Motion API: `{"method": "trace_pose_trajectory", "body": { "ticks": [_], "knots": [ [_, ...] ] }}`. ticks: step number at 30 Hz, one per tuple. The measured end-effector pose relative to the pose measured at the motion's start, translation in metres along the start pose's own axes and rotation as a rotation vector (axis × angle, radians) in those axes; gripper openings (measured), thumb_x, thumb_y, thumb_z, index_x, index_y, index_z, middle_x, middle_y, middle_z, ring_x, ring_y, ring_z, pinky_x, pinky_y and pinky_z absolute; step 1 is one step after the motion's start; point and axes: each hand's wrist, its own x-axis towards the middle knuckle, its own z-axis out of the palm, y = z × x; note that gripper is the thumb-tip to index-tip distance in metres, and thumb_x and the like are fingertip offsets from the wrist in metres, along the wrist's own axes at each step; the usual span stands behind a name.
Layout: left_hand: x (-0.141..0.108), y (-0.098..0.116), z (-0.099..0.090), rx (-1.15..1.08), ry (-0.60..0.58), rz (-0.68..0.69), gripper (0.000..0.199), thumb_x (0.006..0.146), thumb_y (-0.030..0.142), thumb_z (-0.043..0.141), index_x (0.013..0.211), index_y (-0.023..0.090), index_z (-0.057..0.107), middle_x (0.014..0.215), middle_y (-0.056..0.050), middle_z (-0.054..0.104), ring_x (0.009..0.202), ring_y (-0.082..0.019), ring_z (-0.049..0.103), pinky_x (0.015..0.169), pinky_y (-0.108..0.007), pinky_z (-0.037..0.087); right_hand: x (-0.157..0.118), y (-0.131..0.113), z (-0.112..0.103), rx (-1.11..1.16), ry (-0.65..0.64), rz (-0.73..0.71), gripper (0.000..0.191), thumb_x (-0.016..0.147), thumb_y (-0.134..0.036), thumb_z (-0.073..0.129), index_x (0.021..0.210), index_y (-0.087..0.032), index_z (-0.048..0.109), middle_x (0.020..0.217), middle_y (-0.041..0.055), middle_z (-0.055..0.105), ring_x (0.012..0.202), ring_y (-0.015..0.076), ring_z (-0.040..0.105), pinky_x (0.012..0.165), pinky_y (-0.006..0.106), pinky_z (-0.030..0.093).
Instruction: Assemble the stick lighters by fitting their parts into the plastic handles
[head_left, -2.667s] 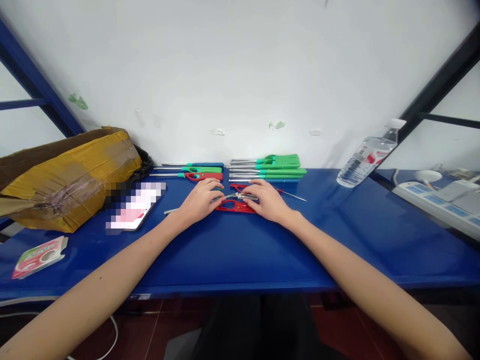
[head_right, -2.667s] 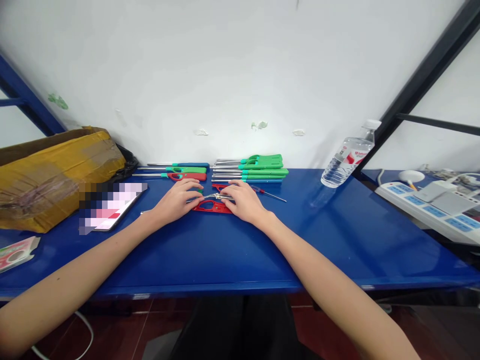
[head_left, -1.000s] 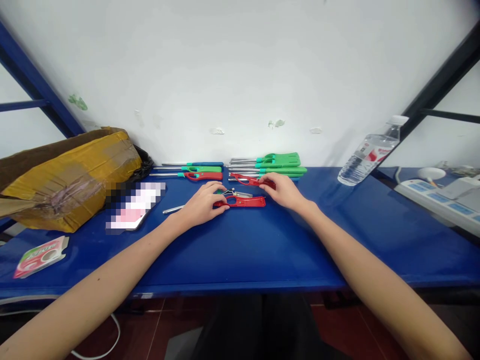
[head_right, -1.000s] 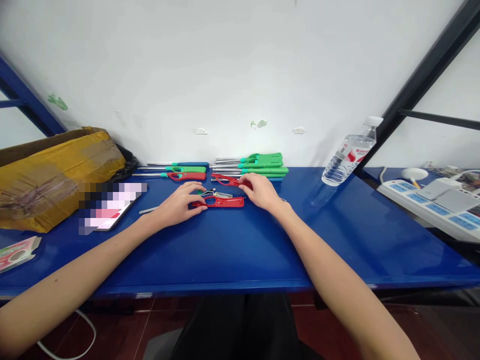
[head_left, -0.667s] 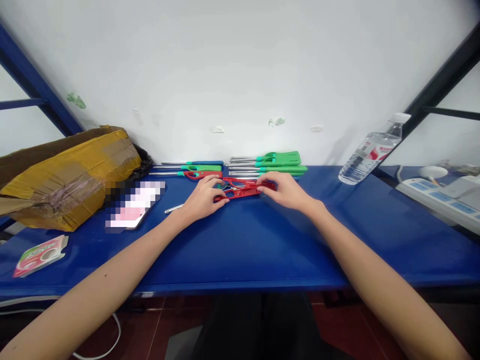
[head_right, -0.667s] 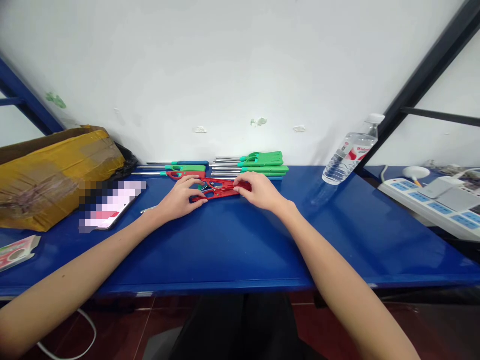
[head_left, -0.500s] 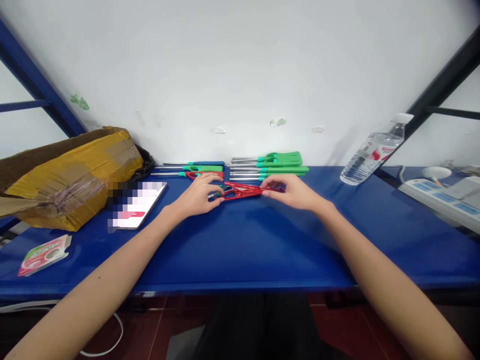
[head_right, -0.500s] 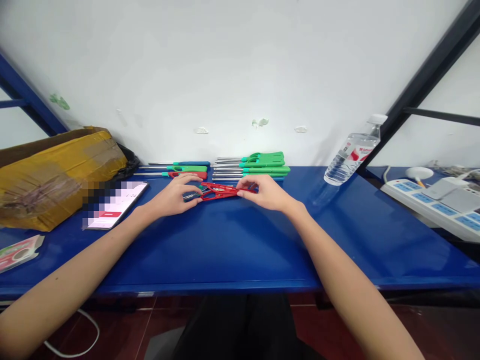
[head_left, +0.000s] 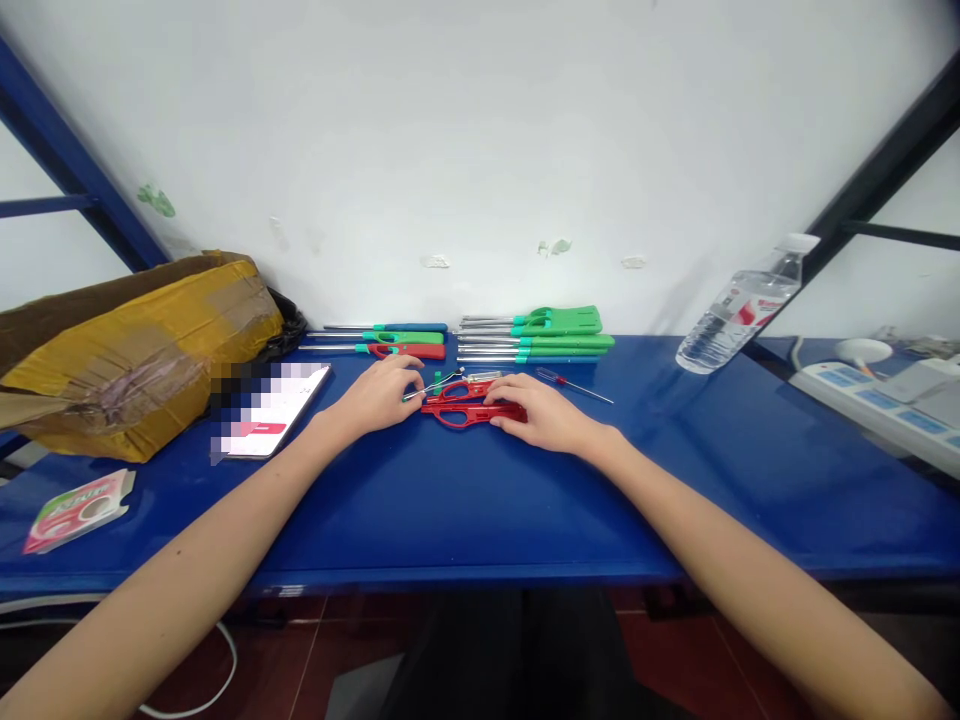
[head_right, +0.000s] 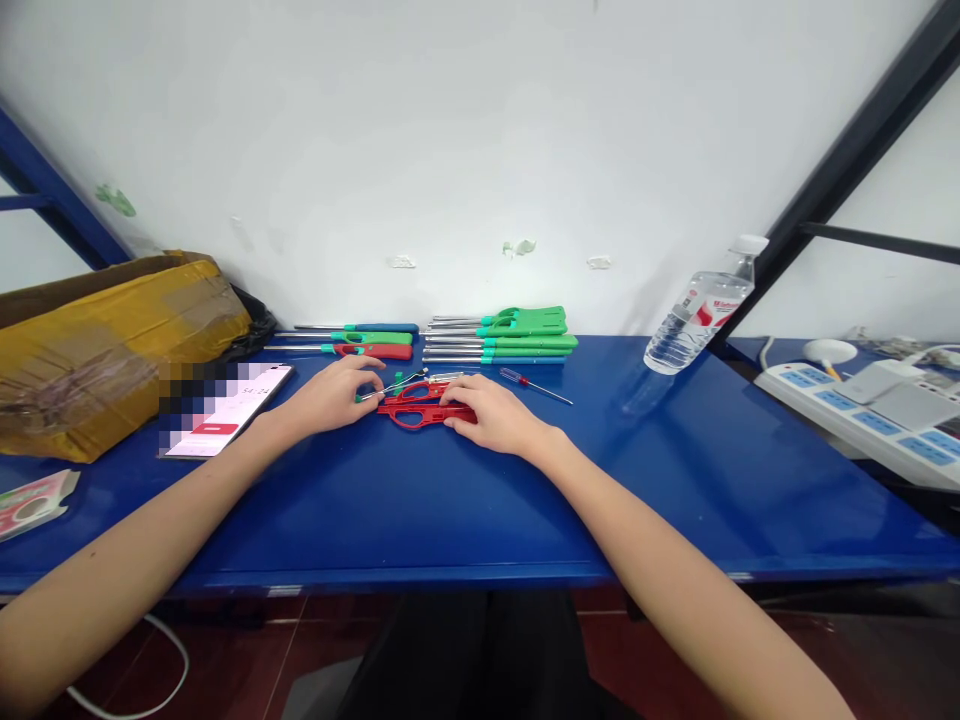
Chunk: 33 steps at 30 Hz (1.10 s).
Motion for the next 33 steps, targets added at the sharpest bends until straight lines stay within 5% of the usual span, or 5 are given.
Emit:
{"method": "trace_pose_trajectory", "body": {
  "ticks": [13, 25, 33],
  "knots": [
    [0.002, 0.014, -0.005, -0.033, 0.282, 0.006, 0.018, 0.09, 0.029, 0.051, 0.09, 0.016, 0.065, 0.114, -0.012, 0.064, 0.111, -0.028, 0.058, 0.098, -0.044, 0.047, 0.001, 0.018, 0.009, -0.052, 0.238, 0.15, 0.034, 0.091, -0.031, 0.053, 0.122, -0.018, 0.056, 0.122, 0.0123, 0.063, 0.114, 0.0269, 0.056, 0.1, 0.045, 0.046],
    [0.002, 0.017, -0.004, -0.04, 0.302, 0.075, 0.016, 0.091, 0.026, 0.05, 0.09, 0.016, 0.063, 0.115, -0.013, 0.062, 0.113, -0.027, 0.055, 0.1, -0.045, 0.045, 0.044, 0.039, 0.014, -0.192, 0.077, 0.152, 0.025, 0.092, -0.022, 0.05, 0.107, -0.014, 0.068, 0.109, 0.0132, 0.071, 0.1, 0.0253, 0.064, 0.092, 0.038, 0.047],
    [0.001, 0.021, -0.003, -0.069, 0.282, 0.085, 0.013, 0.09, 0.023, 0.05, 0.089, 0.017, 0.062, 0.117, -0.012, 0.061, 0.114, -0.027, 0.053, 0.101, -0.045, 0.044, 0.043, 0.044, 0.018, -0.209, 0.095, 0.155, 0.022, 0.092, -0.021, 0.05, 0.098, -0.014, 0.07, 0.099, 0.0126, 0.068, 0.095, 0.0232, 0.061, 0.087, 0.035, 0.046]
  ]
}}
